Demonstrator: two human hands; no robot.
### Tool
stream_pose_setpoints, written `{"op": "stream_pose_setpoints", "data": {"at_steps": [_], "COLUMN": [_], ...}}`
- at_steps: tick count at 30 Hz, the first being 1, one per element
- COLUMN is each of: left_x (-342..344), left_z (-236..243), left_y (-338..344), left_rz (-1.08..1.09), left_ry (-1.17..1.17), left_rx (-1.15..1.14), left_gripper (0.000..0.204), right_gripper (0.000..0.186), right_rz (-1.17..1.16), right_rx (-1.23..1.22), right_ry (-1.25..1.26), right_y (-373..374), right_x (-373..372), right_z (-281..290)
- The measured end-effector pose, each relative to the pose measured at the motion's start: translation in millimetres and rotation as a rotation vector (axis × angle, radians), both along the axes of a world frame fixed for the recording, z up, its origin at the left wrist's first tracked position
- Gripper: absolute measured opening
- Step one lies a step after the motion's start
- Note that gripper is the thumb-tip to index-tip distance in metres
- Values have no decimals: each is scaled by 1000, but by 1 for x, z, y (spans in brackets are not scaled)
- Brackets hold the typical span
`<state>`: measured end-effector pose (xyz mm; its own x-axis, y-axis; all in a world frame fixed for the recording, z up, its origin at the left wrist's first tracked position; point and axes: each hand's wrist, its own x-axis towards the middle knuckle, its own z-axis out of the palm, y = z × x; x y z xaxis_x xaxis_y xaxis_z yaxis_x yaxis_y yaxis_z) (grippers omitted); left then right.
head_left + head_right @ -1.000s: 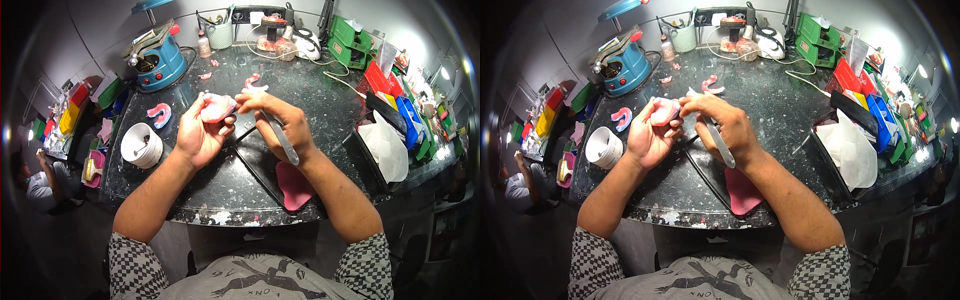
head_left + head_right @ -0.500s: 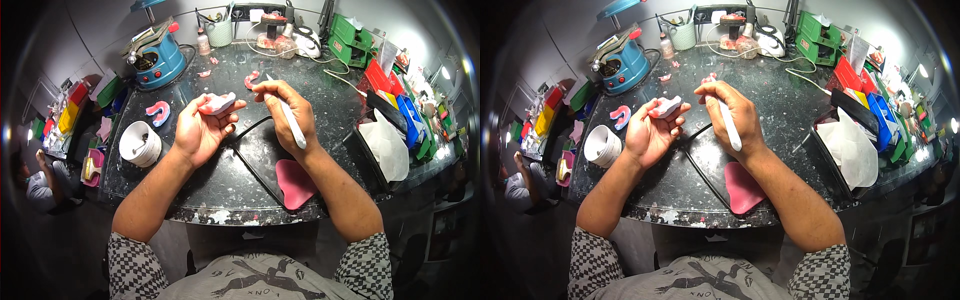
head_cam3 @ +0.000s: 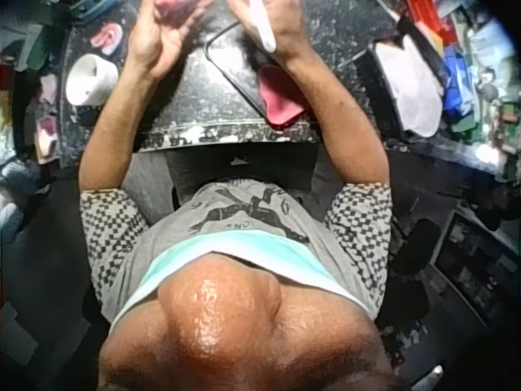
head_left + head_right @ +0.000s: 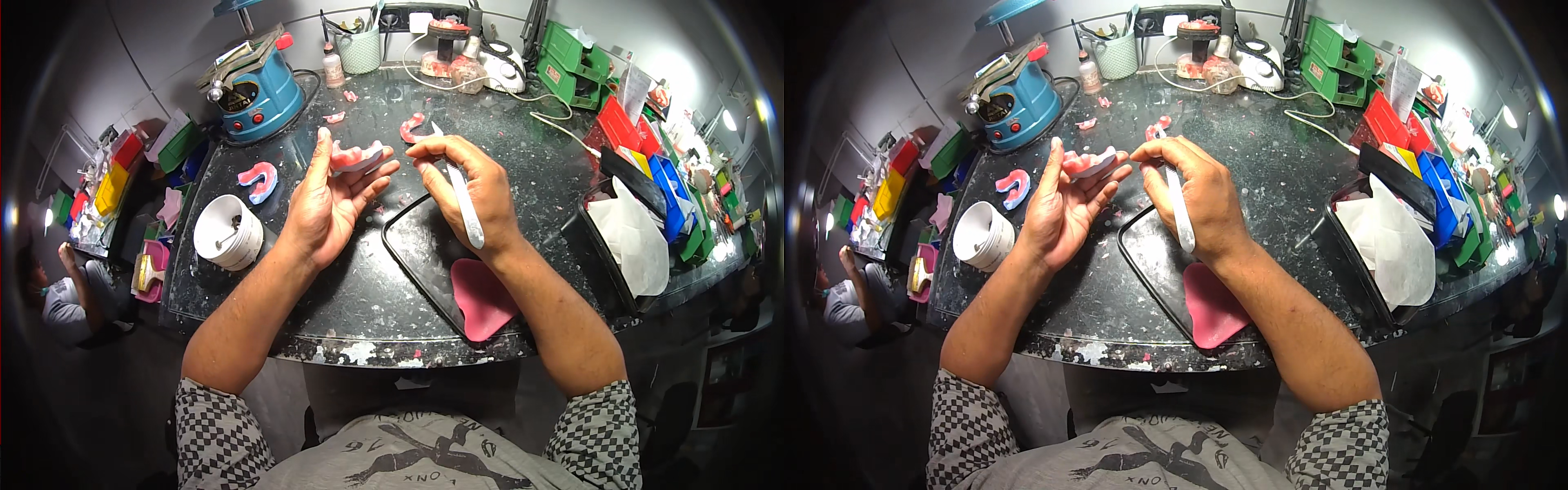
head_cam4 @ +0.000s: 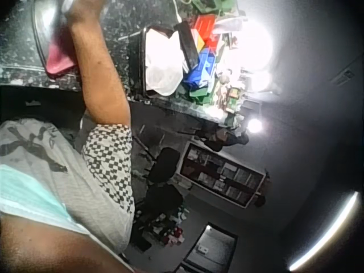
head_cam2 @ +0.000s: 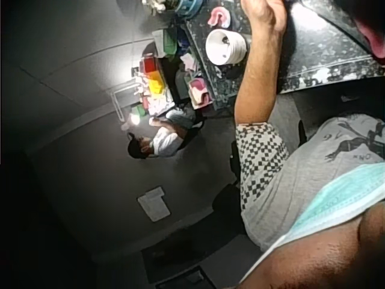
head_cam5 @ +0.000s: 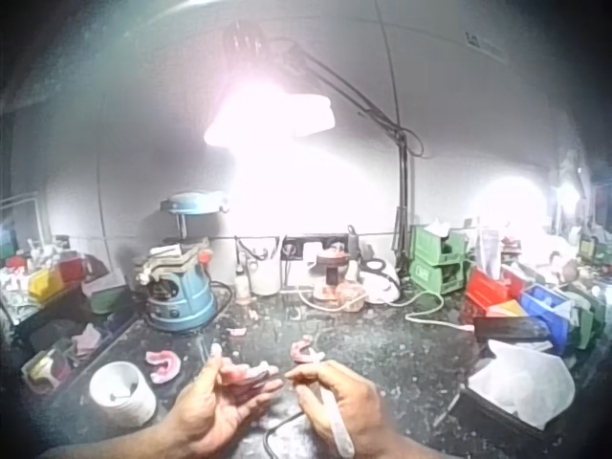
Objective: The person molds pink dental wax onto a dental impression by hand, removes a sheet of pink wax from a container, trims the material on the impression using a hand tool, and smooths a wax sheet onto a tray.
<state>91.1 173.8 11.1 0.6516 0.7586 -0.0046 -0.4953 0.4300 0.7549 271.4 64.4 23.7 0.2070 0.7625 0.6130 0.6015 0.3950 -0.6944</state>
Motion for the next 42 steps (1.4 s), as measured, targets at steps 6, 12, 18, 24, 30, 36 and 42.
{"op": "stream_pose_setpoints", "data": {"at_steps": [6, 12, 18, 24, 30, 36, 42], "left_x": [1, 1, 3, 0, -6, -13, -5], "left_z": [-1, 1, 3, 1, -8, -9, -2], "left_y": [-2, -4, -6, -4, 4, 8, 1], "left_rz": [-77, -10, 137, 103, -20, -87, 16], "left_ry": [12, 69, 142, 106, 0, -51, -80], "left_rx": [-23, -32, -65, -90, -143, -122, -160], "left_gripper": [59, 61, 58, 57, 52, 44, 41], "right_gripper": [16, 15, 14, 14, 16, 13, 21], "right_rz": [12, 1, -1, 6, -23, -259, -503], "right_rx": [153, 134, 92, 70, 82, 28, -130], "right_ry": [95, 73, 49, 54, 35, -249, -556], "right_y": [10, 10, 5, 5, 6, 12, 16], "right_x": [1, 0, -2, -1, 2, 52, 108], "right_z": [-10, -10, -4, -5, -5, 3, -32]}}
